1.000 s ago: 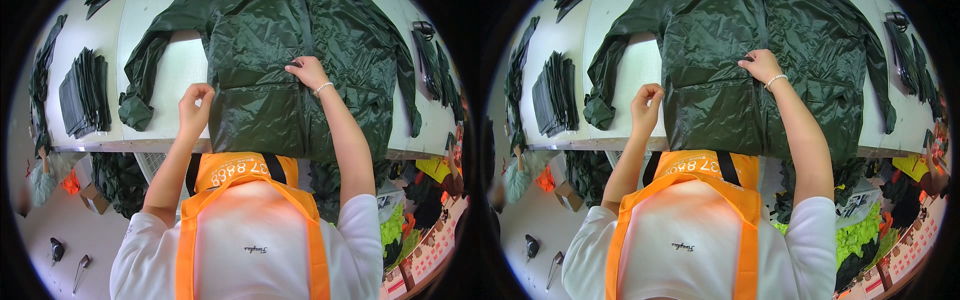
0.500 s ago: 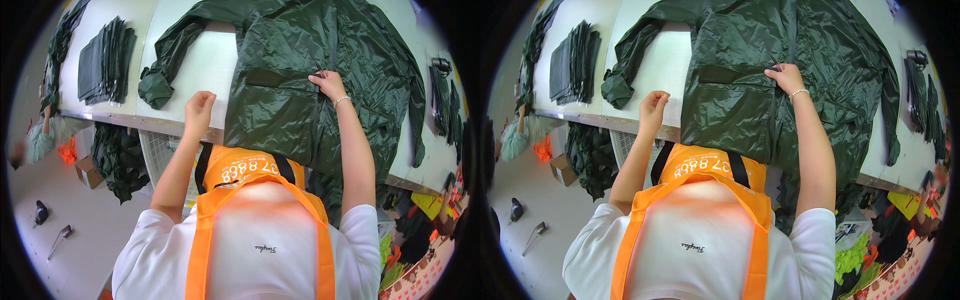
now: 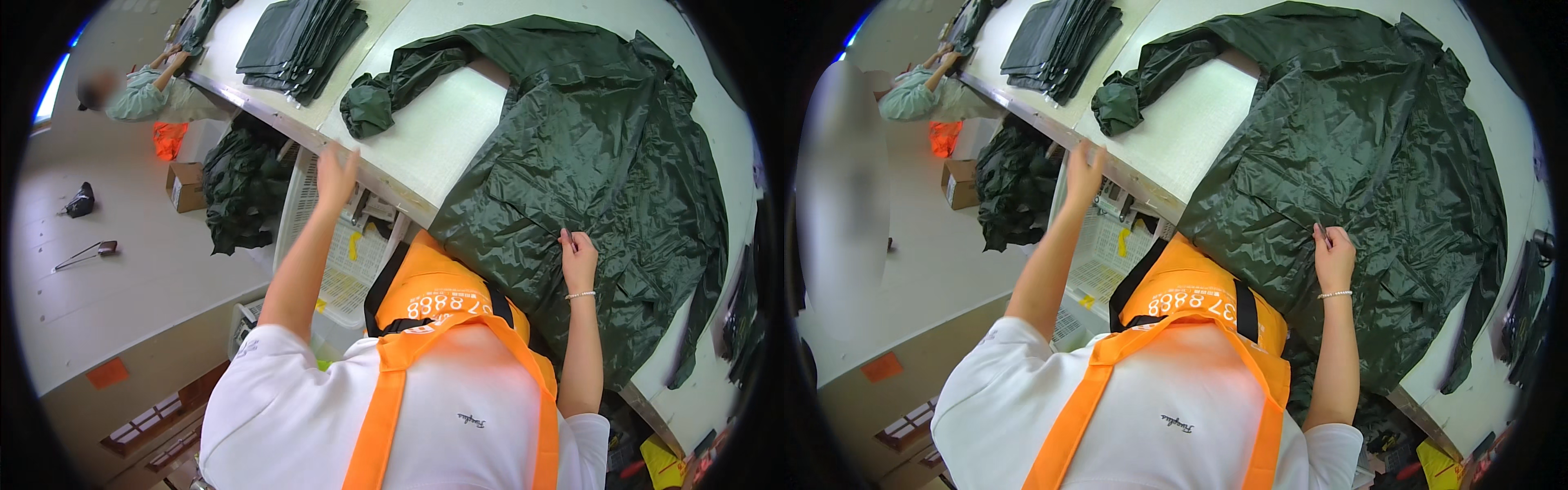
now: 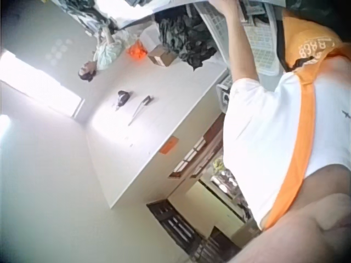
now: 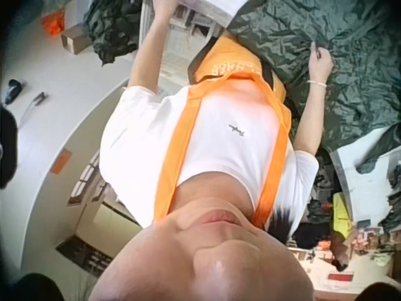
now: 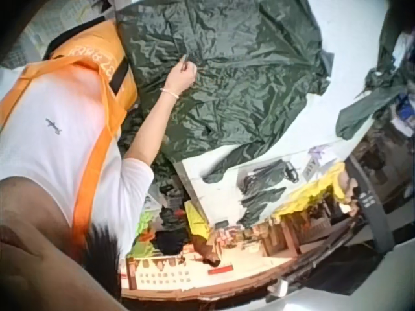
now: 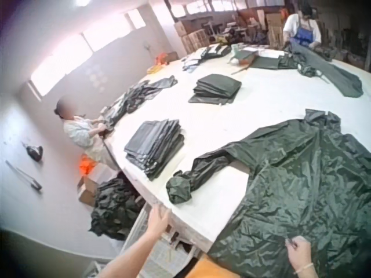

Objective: The person folds a dark green jacket on a white table. They smooth the fabric, fold the sleeves inward, fold the body in half, and then fold it into a compact rectangle before placing it on a stack.

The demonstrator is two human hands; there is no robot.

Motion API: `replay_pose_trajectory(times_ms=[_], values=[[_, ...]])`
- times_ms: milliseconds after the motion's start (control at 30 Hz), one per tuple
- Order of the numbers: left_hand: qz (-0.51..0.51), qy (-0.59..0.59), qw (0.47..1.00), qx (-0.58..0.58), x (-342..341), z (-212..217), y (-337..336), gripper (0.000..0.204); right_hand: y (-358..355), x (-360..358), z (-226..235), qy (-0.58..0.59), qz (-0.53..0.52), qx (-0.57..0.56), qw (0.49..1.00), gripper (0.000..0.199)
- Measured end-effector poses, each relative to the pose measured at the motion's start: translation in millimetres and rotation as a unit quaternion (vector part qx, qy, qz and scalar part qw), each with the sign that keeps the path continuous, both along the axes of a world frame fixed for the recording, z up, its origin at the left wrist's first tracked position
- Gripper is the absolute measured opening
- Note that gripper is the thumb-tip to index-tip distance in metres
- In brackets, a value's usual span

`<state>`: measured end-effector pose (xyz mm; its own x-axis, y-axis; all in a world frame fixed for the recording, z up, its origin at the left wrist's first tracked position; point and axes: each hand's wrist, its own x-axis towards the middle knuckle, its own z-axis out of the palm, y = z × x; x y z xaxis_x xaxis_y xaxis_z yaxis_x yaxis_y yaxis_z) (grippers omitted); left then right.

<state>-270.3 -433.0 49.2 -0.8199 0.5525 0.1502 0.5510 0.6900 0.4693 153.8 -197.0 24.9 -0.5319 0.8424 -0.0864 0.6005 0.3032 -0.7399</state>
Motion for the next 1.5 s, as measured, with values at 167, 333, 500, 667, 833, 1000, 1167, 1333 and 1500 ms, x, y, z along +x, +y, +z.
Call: replay_pose_trajectory(times_ms=[167, 333, 500, 667, 833, 1000, 1167, 1333, 1500], values=[[0.134, -0.175, 0.960, 0.175, -71, -23, 65, 0.052, -5, -11, 30, 0.015, -0.073, -0.080, 0.994, 0.032], [-0.174, 0.144, 0.952, 0.206, 26, 54, 89, 0.013, -14, -60, 65, 0.190, -0.084, -0.108, 0.972, 0.024], [-0.344, 0.120, 0.912, 0.189, 116, 69, 67, 0.018, -32, -163, 117, 0.209, 0.028, -0.091, 0.973, 0.035], [-0.361, -0.064, 0.893, 0.261, 119, 70, 60, 0.021, -24, -165, 94, 0.241, 0.024, -0.223, 0.944, 0.021], [-0.388, -0.229, 0.858, 0.246, 97, 87, 88, 0.024, -23, -166, 139, 0.069, 0.113, -0.226, 0.965, 0.020], [-0.355, -0.454, 0.780, 0.243, 80, 79, 99, 0.023, -16, -161, 150, 0.168, 0.050, -0.312, 0.934, 0.016], [-0.280, -0.608, 0.701, 0.246, 87, 98, 103, 0.023, -16, -154, 151, 0.251, 0.036, -0.418, 0.872, 0.013], [-0.222, -0.724, 0.597, 0.264, 87, 104, 109, 0.020, -14, -154, 158, 0.269, 0.046, -0.407, 0.872, 0.014], [-0.271, -0.639, 0.691, 0.203, 91, 115, 114, 0.025, -14, -156, 162, 0.254, 0.056, -0.250, 0.933, 0.008]])
